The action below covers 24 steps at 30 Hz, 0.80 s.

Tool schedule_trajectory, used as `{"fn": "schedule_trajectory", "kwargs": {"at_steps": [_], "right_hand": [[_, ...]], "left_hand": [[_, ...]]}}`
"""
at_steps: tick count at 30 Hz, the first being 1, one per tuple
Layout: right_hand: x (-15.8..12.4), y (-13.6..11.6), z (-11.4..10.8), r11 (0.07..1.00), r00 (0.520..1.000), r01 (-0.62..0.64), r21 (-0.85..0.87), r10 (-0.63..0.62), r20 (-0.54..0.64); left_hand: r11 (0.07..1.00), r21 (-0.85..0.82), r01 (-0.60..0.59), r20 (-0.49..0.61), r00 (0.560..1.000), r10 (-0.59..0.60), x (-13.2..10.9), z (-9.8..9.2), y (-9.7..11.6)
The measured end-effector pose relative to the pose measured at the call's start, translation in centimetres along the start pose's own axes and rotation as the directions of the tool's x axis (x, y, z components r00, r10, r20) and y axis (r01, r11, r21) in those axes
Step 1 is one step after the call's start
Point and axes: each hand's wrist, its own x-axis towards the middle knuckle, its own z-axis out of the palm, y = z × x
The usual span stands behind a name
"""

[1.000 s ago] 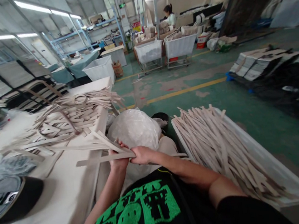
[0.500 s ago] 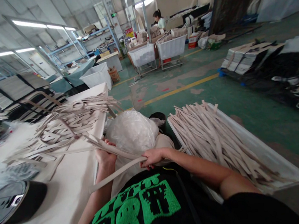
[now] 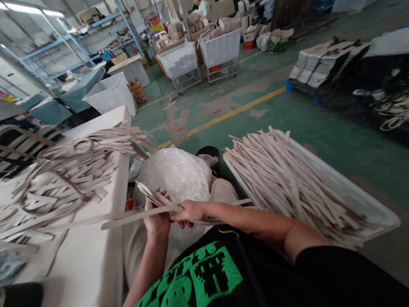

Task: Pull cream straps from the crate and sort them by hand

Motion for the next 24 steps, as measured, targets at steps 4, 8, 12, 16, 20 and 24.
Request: {"fn": "schedule_trajectory", "kwargs": {"at_steps": [4, 8, 12, 16, 20, 24], "right_hand": [[0.1, 0.8, -1.1, 0.996, 0.987, 0.037, 0.086, -0.023, -0.159], [0.6, 2.0, -1.5, 0.998, 0.964, 0.017, 0.061, 0.0, -0.267], [1.2, 3.0, -1.2, 0.988, 0.978, -0.012, 0.154, 0.043, -0.202], [1.2, 3.3, -1.1, 0.961, 0.998, -0.041, 0.274, 0.055, -0.044], [1.0, 3.7, -1.2, 0.932, 0.997, -0.068, 0.356, 0.078, -0.016], [1.0, 4.5, -1.1, 0.922, 0.985, -0.112, 0.37, 0.151, -0.079]], "left_hand": [[0.999, -0.002, -0.046, -0.157, 0.987, 0.046, 1.8, -2.8, 1.0], [1.0, -0.023, 0.0, -0.057, 0.998, -0.001, 2.2, -5.1, 0.8], [0.997, -0.031, 0.071, 0.156, 0.986, -0.065, 1.8, -5.5, -0.4], [0.995, -0.037, 0.088, 0.217, 0.973, -0.078, 2.2, -5.6, -1.3], [0.998, 0.006, 0.069, 0.178, 0.982, -0.069, 2.7, -6.3, -1.8], [0.997, 0.047, 0.06, 0.103, 0.993, -0.064, 3.1, -7.1, -2.3]]}}
